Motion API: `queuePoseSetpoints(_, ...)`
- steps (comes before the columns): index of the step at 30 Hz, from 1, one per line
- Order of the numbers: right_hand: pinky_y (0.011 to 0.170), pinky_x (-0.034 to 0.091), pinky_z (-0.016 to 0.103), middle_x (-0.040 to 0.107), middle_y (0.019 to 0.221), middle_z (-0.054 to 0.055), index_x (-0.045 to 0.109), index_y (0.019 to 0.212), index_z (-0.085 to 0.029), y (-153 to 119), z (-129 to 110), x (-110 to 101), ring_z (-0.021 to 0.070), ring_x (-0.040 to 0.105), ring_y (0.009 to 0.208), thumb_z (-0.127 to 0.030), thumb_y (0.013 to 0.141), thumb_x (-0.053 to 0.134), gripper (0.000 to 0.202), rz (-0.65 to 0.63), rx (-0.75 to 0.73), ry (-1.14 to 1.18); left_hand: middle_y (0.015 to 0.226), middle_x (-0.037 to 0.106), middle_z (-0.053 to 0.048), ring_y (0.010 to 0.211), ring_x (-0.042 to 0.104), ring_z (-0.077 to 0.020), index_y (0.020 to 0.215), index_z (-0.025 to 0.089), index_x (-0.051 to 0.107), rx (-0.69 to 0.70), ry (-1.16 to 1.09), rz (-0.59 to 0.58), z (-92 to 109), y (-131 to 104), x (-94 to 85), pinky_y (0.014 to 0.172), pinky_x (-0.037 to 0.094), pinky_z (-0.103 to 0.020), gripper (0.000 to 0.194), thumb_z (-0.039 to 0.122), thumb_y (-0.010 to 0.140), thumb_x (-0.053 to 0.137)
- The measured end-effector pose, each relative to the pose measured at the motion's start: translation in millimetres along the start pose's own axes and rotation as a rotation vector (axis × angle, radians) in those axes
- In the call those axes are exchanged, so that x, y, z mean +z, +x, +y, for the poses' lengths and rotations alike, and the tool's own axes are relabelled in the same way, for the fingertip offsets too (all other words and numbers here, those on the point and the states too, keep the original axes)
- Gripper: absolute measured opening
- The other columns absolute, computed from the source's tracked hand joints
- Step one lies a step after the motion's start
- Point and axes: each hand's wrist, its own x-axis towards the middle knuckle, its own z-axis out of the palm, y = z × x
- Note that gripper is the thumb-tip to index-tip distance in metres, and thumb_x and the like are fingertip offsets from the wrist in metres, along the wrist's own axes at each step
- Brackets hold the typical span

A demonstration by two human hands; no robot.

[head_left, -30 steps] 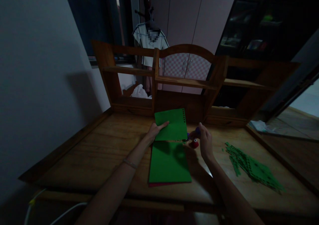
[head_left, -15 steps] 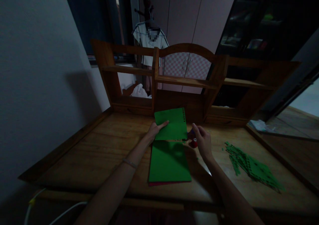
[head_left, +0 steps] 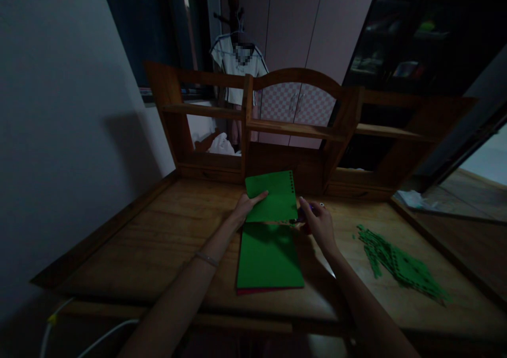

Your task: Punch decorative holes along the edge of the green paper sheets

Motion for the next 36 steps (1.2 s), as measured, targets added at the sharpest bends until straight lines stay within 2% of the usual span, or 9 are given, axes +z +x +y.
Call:
queuePoseSetpoints(3,0.047,0.045,0.023,0.065,0.063,0.006,0.062,0.066,-0.017,0,0,0,0.0182,0.063,0.056,-0.061,0.078,0.053,0.047,-0.001,0.008,-0.004,0.111,0.063,-0.013,0.092,0.063,-0.0249,0.108,0.013,0.063,0.008,-0.003,-0.020,-2,1,-1.0,0.081,0.052,-0.036,0.057,0.045,0.062,0.075)
queuePoseSetpoints(8,0.036,0.040,0.022,0.064,0.057,0.005,0.060,0.070,-0.016,-1,2,2,0.0191,0.061,0.045,-0.065,0.074,0.056,0.049,-0.088,0.114,0.082,0.112,0.063,-0.013,0.094,0.063,-0.0260,0.109,0.014,0.062,0.005,-0.010,-0.018,-5,4,-2.1,0.082,0.052,-0.038,0.058,0.045,0.062,0.075)
queuePoseSetpoints(13,0.033,0.041,0.023,0.060,0.049,0.003,0.058,0.070,-0.017,-4,4,4,0.0199,0.059,0.041,-0.065,0.072,0.057,0.048,-0.107,0.139,0.076,0.110,0.063,-0.013,0.093,0.063,-0.0263,0.109,0.013,0.062,-0.003,-0.009,0.000,-5,5,-2.6,0.082,0.052,-0.038,0.059,0.045,0.061,0.076)
queuePoseSetpoints(18,0.037,0.042,0.021,0.062,0.056,0.003,0.059,0.072,-0.016,-2,9,3,0.0190,0.061,0.048,-0.063,0.076,0.055,0.047,-0.112,0.098,0.046,0.110,0.064,-0.013,0.092,0.064,-0.0256,0.109,0.013,0.062,0.008,-0.011,0.005,-4,4,-1.1,0.082,0.052,-0.038,0.060,0.045,0.061,0.076)
queuePoseSetpoints(22,0.036,0.040,0.020,0.062,0.063,0.004,0.058,0.075,-0.016,1,15,3,0.0182,0.062,0.051,-0.063,0.078,0.052,0.047,-0.109,0.147,0.114,0.112,0.063,-0.012,0.093,0.063,-0.0249,0.110,0.013,0.062,0.022,0.014,-0.022,0,0,-0.5,0.082,0.051,-0.036,0.061,0.047,0.062,0.075)
queuePoseSetpoints(28,0.051,0.049,0.022,0.062,0.071,0.004,0.057,0.081,-0.017,4,19,0,0.0154,0.061,0.059,-0.059,0.082,0.050,0.042,-0.059,0.117,0.264,0.111,0.063,-0.012,0.093,0.063,-0.0244,0.109,0.013,0.062,0.030,0.137,-0.043,4,-3,-1.0,0.082,0.051,-0.035,0.058,0.047,0.063,0.074)
queuePoseSetpoints(36,0.048,0.047,0.022,0.062,0.074,0.003,0.055,0.087,-0.018,6,22,0,0.0144,0.060,0.058,-0.058,0.080,0.053,0.041,-0.073,0.185,0.330,0.106,0.065,-0.012,0.090,0.064,-0.0244,0.104,0.012,0.064,0.046,0.247,-0.066,0,-2,1.6,0.077,0.052,-0.033,0.055,0.047,0.062,0.074)
